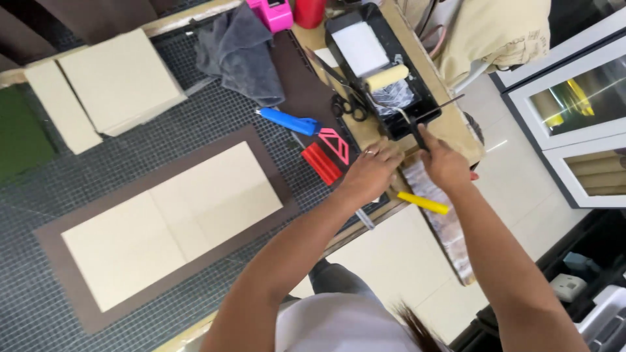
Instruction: The person smooths a folded green paper cover with a red plastic tool, then sets it aside. They place a brown paper cover on the cutting mat, position two white paper inserts on it, and use a foam roller to apply adhesive to the brown cover. The person then presses the white inserts onto the brown cover to assemble the unit.
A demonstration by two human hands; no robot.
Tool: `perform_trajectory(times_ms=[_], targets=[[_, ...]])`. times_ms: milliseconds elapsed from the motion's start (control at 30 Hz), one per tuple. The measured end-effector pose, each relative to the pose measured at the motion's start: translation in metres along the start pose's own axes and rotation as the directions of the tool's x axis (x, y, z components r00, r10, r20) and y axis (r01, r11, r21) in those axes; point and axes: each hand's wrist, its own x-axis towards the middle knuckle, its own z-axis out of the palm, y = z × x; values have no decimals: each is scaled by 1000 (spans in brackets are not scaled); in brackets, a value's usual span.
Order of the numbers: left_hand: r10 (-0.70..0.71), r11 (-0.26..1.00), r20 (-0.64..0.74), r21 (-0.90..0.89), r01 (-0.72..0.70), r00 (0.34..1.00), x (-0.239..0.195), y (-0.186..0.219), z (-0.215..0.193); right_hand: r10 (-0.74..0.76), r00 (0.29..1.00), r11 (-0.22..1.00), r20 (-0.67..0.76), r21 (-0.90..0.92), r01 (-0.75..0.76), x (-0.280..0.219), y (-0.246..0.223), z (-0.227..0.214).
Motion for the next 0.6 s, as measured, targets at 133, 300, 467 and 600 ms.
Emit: perform_trajectory(times_ms=[133,300,467,600], targets=[[-52,975,-14,217,54,999,37,-15,60,-92,988,994,-125,45,98,-1,6,5],[-20,975,-221,212,68,975,32,-12,51,-129,989,990,-76,52,133,17,26,-34],[-31,978,-198,195,71,980,33,-23,69,-111,987,944,-120,299,142,28,18,-99],[-69,978,-179,183,102,981,30,-13,57,-243,925,970,-292,-60,236,51,-11,-73]])
